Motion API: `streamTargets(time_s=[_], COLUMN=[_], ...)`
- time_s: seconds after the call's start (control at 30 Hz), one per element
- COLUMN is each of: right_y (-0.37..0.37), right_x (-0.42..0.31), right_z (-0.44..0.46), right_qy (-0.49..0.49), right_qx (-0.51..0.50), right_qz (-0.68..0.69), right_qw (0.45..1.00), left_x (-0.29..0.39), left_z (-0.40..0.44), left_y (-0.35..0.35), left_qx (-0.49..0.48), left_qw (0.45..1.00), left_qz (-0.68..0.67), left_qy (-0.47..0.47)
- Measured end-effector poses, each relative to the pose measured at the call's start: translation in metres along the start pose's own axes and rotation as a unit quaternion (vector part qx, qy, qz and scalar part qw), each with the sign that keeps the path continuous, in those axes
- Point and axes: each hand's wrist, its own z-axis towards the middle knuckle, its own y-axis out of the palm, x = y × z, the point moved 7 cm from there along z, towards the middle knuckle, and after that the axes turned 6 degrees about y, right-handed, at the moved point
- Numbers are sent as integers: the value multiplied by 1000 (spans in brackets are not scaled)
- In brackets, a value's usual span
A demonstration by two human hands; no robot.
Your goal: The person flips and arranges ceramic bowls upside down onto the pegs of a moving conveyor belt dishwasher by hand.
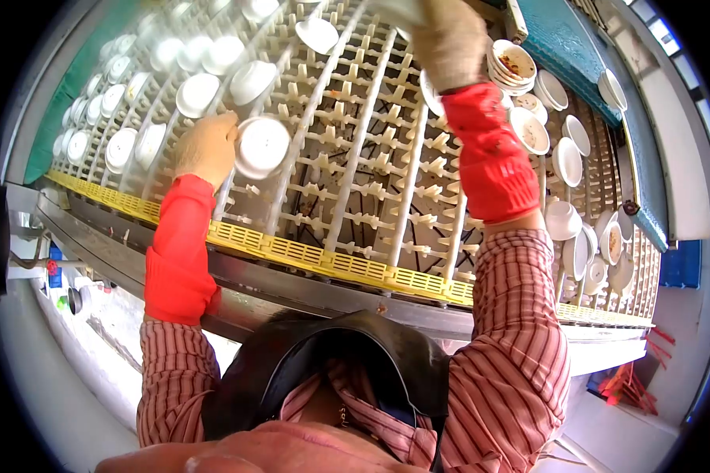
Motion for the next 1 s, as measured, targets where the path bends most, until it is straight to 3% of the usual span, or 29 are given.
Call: streamTargets(time_s=[0.03, 0.1, 0.17, 0.23, 0.27, 0.33, 0.37, 0.4, 0.53, 0.6, 0.67, 0.73, 0.77, 0.83, 0.9, 0.97, 1.0], right_y=[22, 50, 83, 80, 75, 54, 35, 21, -41, -51, -53, -64, -56, -38, -18, -21, -23], right_x=[-11, -62, -64, -69, -61, -15, 0, 20, 103, 153, 221, 280, 306, 305, 296, 298, 307], right_z=[-1, -18, -55, -65, -61, -64, -64, -61, -54, -59, -69, -100, -109, -111, -103, -103, -107], right_qy=[-25, -64, -172, -113, -8, 40, 9, 56, 114, 198, 424, 523, 530, 463, 296, 318, 419], right_qx=[-38, -200, -180, -366, -443, -313, -221, -240, -69, -110, -193, -12, -39, -188, -318, -291, -222], right_qz=[-8, -129, -89, -102, -148, -74, -113, -121, -196, -278, -223, -101, -171, -195, -303, -229, -88], right_qw=[999, 969, 964, 918, 884, 946, 969, 962, 972, 934, 856, 846, 830, 844, 848, 873, 876], left_x=[5, 15, 28, 31, 33, 40, 41, 44, 66, 70, 76, 80, 80, 82, 87, 92, 97], left_z=[-5, -9, -16, -16, -17, -20, -19, -16, -16, -18, -18, -17, -16, -15, -16, -15, -14], left_y=[-2, -7, -12, -8, -4, 5, 11, 15, 17, 21, 23, 25, 28, 29, 27, 27, 27], left_qx=[-27, 38, 80, 87, 90, 53, 44, 37, 16, 68, 93, 101, 99, 94, 95, 83, 79], left_qw=[997, 998, 994, 991, 990, 993, 993, 993, 990, 983, 976, 975, 975, 976, 977, 980, 981], left_qz=[74, 46, 21, 14, 8, 3, 3, 6, 66, 79, 100, 102, 100, 99, 99, 100, 98], left_qy=[-1, 33, 67, 98, 111, 105, 106, 109, 126, 151, 168, 171, 171, 169, 161, 150, 145])
